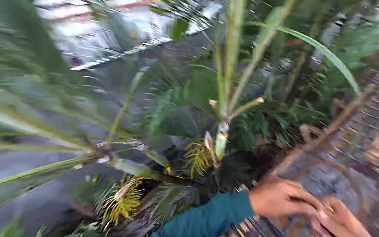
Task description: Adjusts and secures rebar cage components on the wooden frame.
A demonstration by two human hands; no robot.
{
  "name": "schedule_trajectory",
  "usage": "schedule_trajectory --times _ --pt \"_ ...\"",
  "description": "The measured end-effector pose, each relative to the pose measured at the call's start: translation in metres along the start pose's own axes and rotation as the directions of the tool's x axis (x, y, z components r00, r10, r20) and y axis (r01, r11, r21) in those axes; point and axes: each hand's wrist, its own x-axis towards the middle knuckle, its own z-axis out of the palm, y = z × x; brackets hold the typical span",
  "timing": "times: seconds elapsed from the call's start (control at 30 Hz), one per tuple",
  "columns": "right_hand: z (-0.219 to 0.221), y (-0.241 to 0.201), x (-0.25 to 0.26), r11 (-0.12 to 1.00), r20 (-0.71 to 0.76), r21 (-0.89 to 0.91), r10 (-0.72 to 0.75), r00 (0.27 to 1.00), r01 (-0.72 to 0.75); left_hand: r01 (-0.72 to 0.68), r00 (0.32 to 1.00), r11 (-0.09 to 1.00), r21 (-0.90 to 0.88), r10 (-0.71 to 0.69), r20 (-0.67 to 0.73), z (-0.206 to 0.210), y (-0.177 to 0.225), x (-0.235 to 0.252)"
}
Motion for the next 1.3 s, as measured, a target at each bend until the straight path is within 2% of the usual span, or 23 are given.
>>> schedule_trajectory --times 0.1,0.17,0.27,0.4,0.47,0.53,0.6,0.67,0.73,0.8,0.87,0.9,0.97,1.03,1.1,1.13,1.17,1.23,1.3 --pt "0.013 -0.004 0.002 1.0 -0.116 0.003 -0.02 0.993 0.021 -0.015 1.0 1.0 0.015 0.015 0.023 -0.006 -0.003 0.005" --pt "0.015 -0.011 0.001 0.998 -0.16 -0.037 -0.046 0.986 0.041 -0.03 1.0 0.992 0.122 0.03 0.005 -0.005 -0.005 0.009" --pt "0.013 -0.018 -0.006 0.99 -0.251 -0.134 -0.07 0.966 0.037 -0.016 0.997 0.971 0.237 0.035 -0.075 -0.013 0.001 0.013" --pt "0.008 -0.03 -0.023 0.933 -0.332 -0.333 -0.25 0.909 0.135 -0.05 0.972 0.978 0.201 0.094 -0.217 -0.033 -0.012 0.03" --pt "0.003 -0.036 -0.037 0.81 -0.343 -0.577 -0.351 0.871 0.099 -0.08 0.974 0.975 0.206 0.121 -0.193 -0.021 -0.018 0.041" --pt "-0.004 -0.039 -0.053 0.638 -0.355 -0.769 -0.389 0.85 -0.029 -0.118 0.984 0.967 0.225 0.145 -0.106 -0.001 -0.019 0.053" --pt "-0.009 -0.037 -0.071 0.503 -0.386 -0.847 -0.353 0.852 -0.175 -0.181 0.982 0.958 0.221 0.189 -0.014 0.026 -0.023 0.068" --pt "-0.013 -0.028 -0.091 0.456 -0.46 -0.838 -0.295 0.838 -0.299 -0.215 0.975 0.966 0.145 0.204 0.09 0.055 -0.034 0.085" --pt "-0.021 -0.016 -0.111 0.454 -0.574 -0.777 -0.224 0.788 -0.437 -0.142 0.968 0.989 0.026 0.134 0.214 0.085 -0.049 0.1" --pt "-0.032 -0.002 -0.136 0.423 -0.676 -0.706 -0.164 0.718 -0.568 0.04 0.946 0.996 -0.08 -0.012 0.324 0.119 -0.067 0.104" --pt "-0.037 0.015 -0.164 0.357 -0.759 -0.625 -0.07 0.647 -0.694 0.253 0.855 0.957 -0.14 -0.154 0.495 0.156 -0.084 0.095" --pt "-0.038 0.024 -0.176 0.322 -0.794 -0.57 0.019 0.607 -0.756 0.34 0.769 0.933 -0.116 -0.205 0.606 0.176 -0.094 0.086" --pt "-0.039 0.047 -0.195 0.293 -0.84 -0.401 0.261 0.476 -0.868 0.411 0.543 0.912 0.001 -0.246 0.803 0.215 -0.116 0.064" --pt "-0.043 0.077 -0.208 0.321 -0.817 -0.177 0.48 0.32 -0.931 0.368 0.328 0.92 0.133 -0.262 0.908 0.244 -0.135 0.046" --pt "-0.047 0.109 -0.214 0.386 -0.764 0.089 0.618 0.186 -0.918 0.305 0.204 0.927 0.217 -0.286 0.936 0.26 -0.148 0.036" --pt "-0.049 0.123 -0.214 0.418 -0.737 0.225 0.664 0.127 -0.88 0.297 0.188 0.923 0.243 -0.306 0.933 0.265 -0.154 0.036" --pt "-0.05 0.135 -0.213 0.454 -0.714 0.354 0.696 0.078 -0.817 0.304 0.2 0.917 0.257 -0.325 0.924 0.268 -0.159 0.036" --pt "-0.054 0.149 -0.208 0.505 -0.65 0.576 0.76 0.015 -0.642 0.334 0.27 0.903 0.269 -0.365 0.891 0.272 -0.17 0.042" --pt "-0.058 0.153 -0.205 0.509 -0.621 0.669 0.783 -0.031 -0.541 0.339 0.341 0.899 0.278 -0.393 0.854 0.276 -0.181 0.044"
